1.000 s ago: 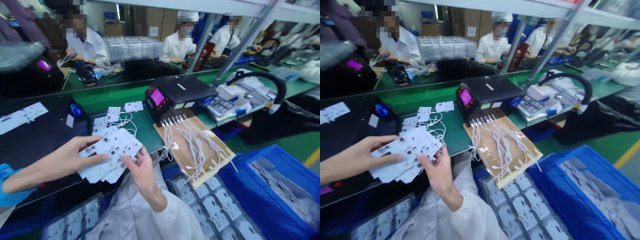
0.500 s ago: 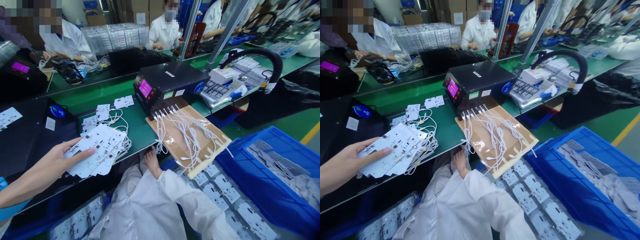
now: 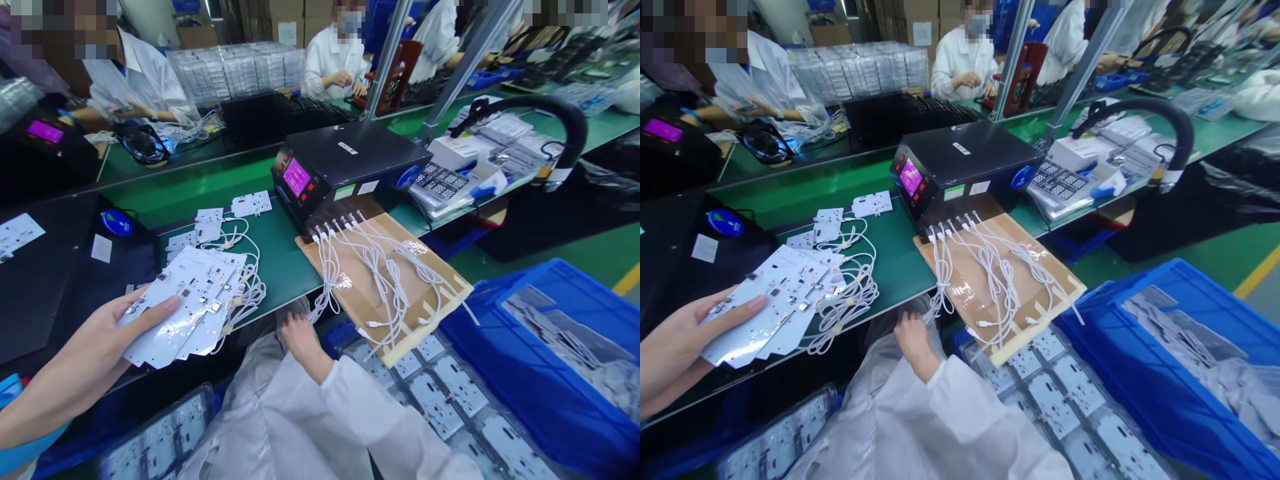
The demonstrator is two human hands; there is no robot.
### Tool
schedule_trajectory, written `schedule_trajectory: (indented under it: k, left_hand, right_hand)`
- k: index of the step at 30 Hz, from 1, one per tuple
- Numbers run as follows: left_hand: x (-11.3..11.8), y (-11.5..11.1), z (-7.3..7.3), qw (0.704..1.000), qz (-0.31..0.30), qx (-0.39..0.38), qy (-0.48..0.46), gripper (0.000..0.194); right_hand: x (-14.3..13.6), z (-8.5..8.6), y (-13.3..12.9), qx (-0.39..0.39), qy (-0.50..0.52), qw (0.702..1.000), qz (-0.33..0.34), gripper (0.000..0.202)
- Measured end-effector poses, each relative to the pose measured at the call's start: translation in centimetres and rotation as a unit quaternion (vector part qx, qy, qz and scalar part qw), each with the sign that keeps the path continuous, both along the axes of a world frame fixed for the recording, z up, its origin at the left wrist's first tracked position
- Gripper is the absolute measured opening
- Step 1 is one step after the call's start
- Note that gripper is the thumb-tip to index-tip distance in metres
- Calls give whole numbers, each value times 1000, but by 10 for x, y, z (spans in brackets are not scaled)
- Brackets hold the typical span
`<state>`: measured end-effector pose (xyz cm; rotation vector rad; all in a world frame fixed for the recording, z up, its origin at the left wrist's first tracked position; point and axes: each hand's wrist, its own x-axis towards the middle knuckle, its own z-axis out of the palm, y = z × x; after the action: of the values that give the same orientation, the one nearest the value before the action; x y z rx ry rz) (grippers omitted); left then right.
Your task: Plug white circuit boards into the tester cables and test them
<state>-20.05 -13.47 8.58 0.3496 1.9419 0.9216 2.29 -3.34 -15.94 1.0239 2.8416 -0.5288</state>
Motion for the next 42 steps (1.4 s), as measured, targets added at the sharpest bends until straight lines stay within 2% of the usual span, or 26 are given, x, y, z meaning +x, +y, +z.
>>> schedule_trajectory:
  k: [3, 6, 9, 12, 15, 17, 20, 24, 28, 31, 34, 35, 39, 40, 42]
  left_hand:
    - [-2, 0, 0, 1000, 5, 4, 0, 73]
    - [1, 3, 0, 1000, 3, 5, -1, 69]
    - [7, 7, 0, 1000, 2, 19, -8, 65]
    - [11, 12, 1, 999, -1, 31, -22, 66]
    - [12, 13, 4, 998, 12, 50, -34, 70]
    - [13, 11, 5, 996, 19, 79, -48, 73]
    - [20, 8, 2, 990, 21, 118, -79, 73]
    - [45, 13, -13, 984, 4, 113, -141, 69]
    - [72, 29, -26, 972, -40, 117, -202, 65]
    - [82, 42, -30, 963, -53, 151, -216, 60]
    - [85, 49, -32, 959, -60, 167, -221, 58]
    - [85, 50, -32, 958, -63, 168, -222, 58]
    - [84, 51, -35, 959, -81, 170, -213, 58]
    - [83, 50, -35, 959, -86, 171, -210, 59]
    - [82, 49, -35, 960, -89, 174, -201, 62]
  right_hand:
    - [22, 40, -9, -29, 45, 997, 59, 27]
    - [51, 84, -6, -155, 159, 975, 34, 20]
    - [74, 118, 3, -279, 275, 919, -32, 19]
    - [85, 134, 10, -378, 384, 838, -88, 27]
    - [86, 137, 13, -436, 488, 740, -156, 27]
    - [82, 137, 14, -445, 536, 693, -187, 28]
    - [70, 138, 17, -462, 566, 651, -206, 30]
    - [53, 140, 20, -475, 602, 603, -221, 30]
    - [45, 136, 16, -529, 584, 583, -196, 40]
    - [44, 131, 12, -567, 537, 599, -175, 42]
    - [41, 130, 16, -569, 525, 607, -179, 39]
    - [39, 131, 19, -569, 532, 597, -192, 39]
    - [28, 135, 29, -571, 578, 525, -256, 49]
    - [25, 136, 30, -569, 580, 519, -265, 50]
    - [18, 135, 27, -567, 561, 532, -284, 50]
